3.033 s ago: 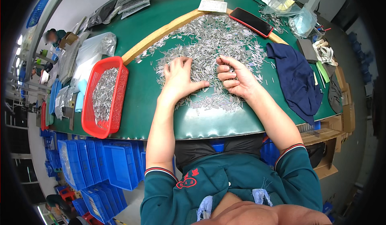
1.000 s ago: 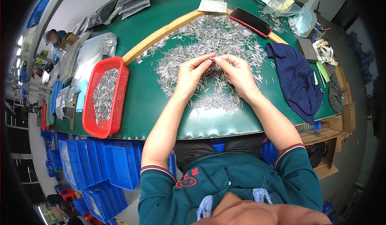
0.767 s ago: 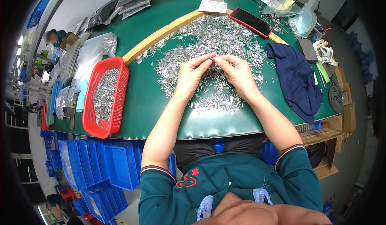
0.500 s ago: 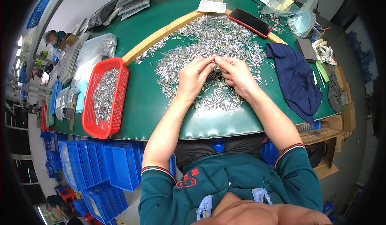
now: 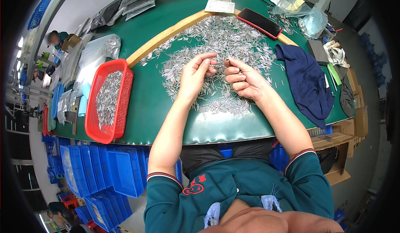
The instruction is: The person assembles small metal components by picking pins from the pile on the table and fitting small pieces onto them by hand.
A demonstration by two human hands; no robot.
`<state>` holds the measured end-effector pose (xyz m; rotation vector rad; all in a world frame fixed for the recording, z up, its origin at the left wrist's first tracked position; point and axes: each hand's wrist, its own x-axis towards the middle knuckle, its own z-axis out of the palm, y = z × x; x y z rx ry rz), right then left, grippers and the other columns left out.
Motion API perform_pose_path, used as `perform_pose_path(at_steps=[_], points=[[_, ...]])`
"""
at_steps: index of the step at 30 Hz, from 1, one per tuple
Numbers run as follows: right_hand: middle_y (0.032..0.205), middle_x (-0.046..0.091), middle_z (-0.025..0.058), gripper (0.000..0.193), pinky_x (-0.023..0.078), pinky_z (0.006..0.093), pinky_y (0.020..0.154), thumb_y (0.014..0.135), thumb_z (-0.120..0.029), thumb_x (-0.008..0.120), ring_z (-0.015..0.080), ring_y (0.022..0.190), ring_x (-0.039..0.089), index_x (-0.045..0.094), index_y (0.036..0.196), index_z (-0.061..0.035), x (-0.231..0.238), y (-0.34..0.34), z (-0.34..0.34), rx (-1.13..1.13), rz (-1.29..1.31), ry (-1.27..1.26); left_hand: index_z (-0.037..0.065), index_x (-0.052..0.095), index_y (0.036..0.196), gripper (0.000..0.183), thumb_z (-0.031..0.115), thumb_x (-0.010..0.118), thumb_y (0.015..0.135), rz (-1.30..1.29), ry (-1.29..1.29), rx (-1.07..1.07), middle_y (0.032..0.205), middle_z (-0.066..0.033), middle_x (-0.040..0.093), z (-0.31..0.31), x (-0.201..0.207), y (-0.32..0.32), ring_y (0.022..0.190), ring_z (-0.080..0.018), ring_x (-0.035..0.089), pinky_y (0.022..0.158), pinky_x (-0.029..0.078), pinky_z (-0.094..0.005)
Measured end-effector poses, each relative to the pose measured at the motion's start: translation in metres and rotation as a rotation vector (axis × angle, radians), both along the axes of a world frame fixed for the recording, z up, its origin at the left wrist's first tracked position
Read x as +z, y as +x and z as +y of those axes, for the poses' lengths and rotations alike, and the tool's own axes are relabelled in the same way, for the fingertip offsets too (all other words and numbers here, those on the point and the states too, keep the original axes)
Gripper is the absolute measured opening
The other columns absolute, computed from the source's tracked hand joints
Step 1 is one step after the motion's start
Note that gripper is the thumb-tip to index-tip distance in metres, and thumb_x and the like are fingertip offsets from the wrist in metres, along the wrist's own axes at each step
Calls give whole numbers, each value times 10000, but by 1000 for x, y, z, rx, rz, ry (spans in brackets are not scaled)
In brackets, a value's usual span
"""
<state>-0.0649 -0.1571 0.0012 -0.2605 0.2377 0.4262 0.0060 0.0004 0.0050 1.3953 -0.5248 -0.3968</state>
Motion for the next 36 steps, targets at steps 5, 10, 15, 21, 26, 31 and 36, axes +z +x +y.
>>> perform_pose_path(at_steps=[5,10,15,21,26,31,36], points=[[619,370,-56,178,191,115,276,881,-253,472,-3,427,306,514,905,-82,-1,0,-1,0,3,16,19,517,1079,244,149,465,879,104,-16,-53,932,-70,598,-2,5,-1,698,-69,542,652,442,-195],[641,380,-42,166,201,121,276,854,-244,484,9,435,311,490,846,-79,1,-2,-1,-13,-77,27,34,513,1056,225,158,489,870,214,-61,-84,924,-57,595,0,7,-1,716,-66,540,665,440,-194],[682,413,-24,180,186,121,308,826,-236,526,5,447,309,502,829,-58,8,-6,6,-102,-87,-265,39,548,1007,189,150,514,857,259,-97,-72,841,-34,588,1,6,0,703,-66,538,650,435,-192],[642,392,-54,226,177,128,341,869,-279,500,-9,450,285,499,848,-54,13,-7,20,-175,-113,-712,30,566,974,167,120,542,836,69,-38,-31,822,-4,558,-1,4,-2,711,-72,541,660,432,-191],[651,407,-66,222,180,127,342,848,-270,536,-16,454,303,531,888,-51,2,-5,14,-183,-125,-684,14,551,999,182,56,534,823,-530,249,70,880,-33,536,-5,7,-12,687,-76,551,646,452,-200],[656,409,-60,198,186,120,327,850,-233,534,-14,458,313,519,906,-44,8,-5,11,-139,-58,-467,60,539,1060,238,67,533,822,-307,-46,106,900,-52,560,-5,1,-5,746,-112,568,660,459,-236],[653,385,-65,170,180,112,312,859,-225,513,-16,457,308,506,898,-60,12,-5,11,-125,-39,-384,64,593,987,264,250,570,799,-893,673,408,933,-106,556,17,-7,20,904,-228,510,794,393,-352]])
